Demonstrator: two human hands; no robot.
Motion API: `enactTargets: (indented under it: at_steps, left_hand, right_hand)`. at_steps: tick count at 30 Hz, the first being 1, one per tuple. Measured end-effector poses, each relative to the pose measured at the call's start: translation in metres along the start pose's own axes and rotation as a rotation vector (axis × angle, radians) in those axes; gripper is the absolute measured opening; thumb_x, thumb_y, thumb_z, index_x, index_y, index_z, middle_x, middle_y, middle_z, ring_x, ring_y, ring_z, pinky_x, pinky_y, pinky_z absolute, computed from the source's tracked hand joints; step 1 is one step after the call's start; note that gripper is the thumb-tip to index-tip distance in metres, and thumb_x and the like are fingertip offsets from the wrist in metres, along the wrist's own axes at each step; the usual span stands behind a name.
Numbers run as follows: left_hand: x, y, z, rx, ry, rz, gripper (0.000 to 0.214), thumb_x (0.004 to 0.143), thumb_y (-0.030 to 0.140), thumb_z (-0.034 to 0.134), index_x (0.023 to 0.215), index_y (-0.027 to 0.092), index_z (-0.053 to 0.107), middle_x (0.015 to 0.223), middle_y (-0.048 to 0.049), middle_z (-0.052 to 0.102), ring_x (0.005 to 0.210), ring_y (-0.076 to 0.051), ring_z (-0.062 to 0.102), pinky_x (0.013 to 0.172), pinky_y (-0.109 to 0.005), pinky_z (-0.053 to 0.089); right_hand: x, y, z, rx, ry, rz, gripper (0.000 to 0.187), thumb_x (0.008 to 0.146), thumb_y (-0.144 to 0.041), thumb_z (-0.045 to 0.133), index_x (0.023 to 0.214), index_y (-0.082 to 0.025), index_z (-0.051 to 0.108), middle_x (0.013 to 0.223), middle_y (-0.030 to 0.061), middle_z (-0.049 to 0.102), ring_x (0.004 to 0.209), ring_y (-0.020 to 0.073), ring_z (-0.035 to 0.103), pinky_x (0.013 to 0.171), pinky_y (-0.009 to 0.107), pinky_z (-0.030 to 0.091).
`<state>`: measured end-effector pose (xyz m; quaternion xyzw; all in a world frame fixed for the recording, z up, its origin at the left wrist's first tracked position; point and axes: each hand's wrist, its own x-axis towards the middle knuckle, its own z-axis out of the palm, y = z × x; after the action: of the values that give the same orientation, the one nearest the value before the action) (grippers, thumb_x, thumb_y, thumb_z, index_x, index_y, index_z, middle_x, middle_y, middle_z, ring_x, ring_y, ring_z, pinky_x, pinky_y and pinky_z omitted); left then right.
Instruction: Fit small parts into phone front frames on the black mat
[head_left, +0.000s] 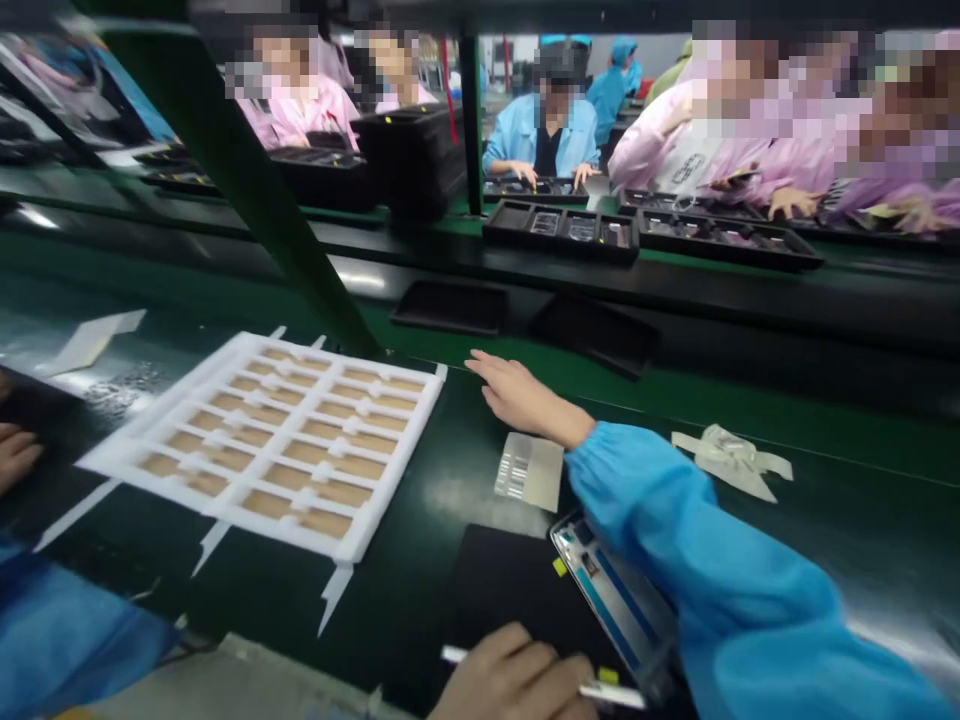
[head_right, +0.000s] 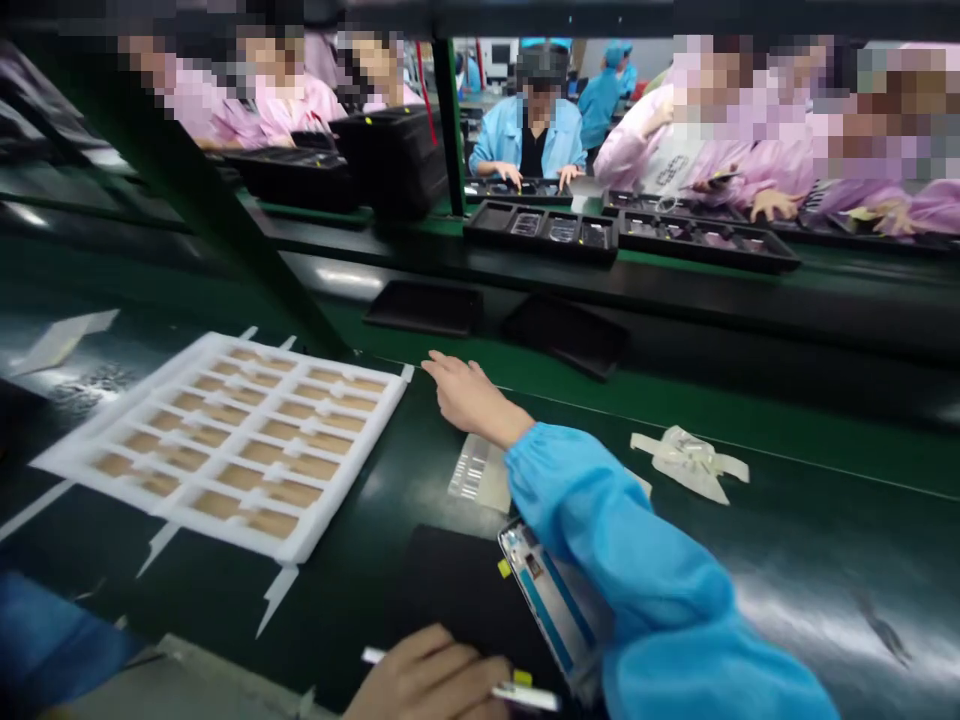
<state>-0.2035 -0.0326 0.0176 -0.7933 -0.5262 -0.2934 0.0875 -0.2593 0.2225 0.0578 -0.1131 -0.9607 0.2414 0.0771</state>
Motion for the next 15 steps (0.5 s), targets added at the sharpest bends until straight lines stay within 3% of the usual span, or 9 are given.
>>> enactTargets:
  at_steps: [3,7,11,15]
  left_hand:
    - [0.014,-0.003,-0.014,-0.060,0.051,-0.056,0.023,0.098,0.013,0.048,0.082,0.016,0.064,0.093,-0.0016,0.073,0.069,-0.013,0.063,0.060,-0.028,0.046]
    - [0.024,-0.004,-0.027,-0.109,0.033,-0.096,0.024,0.099,0.011,0.045,0.087,0.014,0.065,0.097,-0.0042,0.073,0.077,-0.014,0.067,0.064,-0.028,0.047]
    - [0.022,0.000,-0.023,-0.170,-0.002,-0.155,0.021,0.099,0.016,0.048,0.087,0.015,0.065,0.103,-0.0043,0.074,0.081,-0.015,0.069,0.065,-0.028,0.049]
    - [0.020,0.001,-0.025,-0.263,-0.006,-0.171,0.020,0.099,0.013,0.047,0.093,0.016,0.066,0.106,-0.0053,0.074,0.089,-0.015,0.071,0.069,-0.026,0.052]
  right_hand:
    - [-0.076,-0.019,-0.038,0.054,0.072,-0.024,0.032,0.098,-0.017,0.045,0.128,-0.015,0.057,0.132,0.0101,0.060,0.123,0.0241,0.055,0.107,0.042,0.044]
    - [-0.180,-0.054,-0.055,0.188,0.059,0.057,0.019,0.101,-0.024,0.046,0.107,-0.023,0.064,0.106,0.0053,0.067,0.098,0.0193,0.063,0.086,0.033,0.054]
    - [-0.254,-0.071,-0.029,0.240,0.117,0.087,0.017,0.098,-0.020,0.051,0.112,-0.024,0.061,0.111,0.0078,0.065,0.102,0.0211,0.062,0.087,0.035,0.054]
    - [-0.284,-0.070,0.010,0.376,0.240,0.126,0.024,0.095,-0.017,0.059,0.118,-0.023,0.058,0.111,0.0069,0.065,0.105,0.0194,0.062,0.091,0.032,0.054]
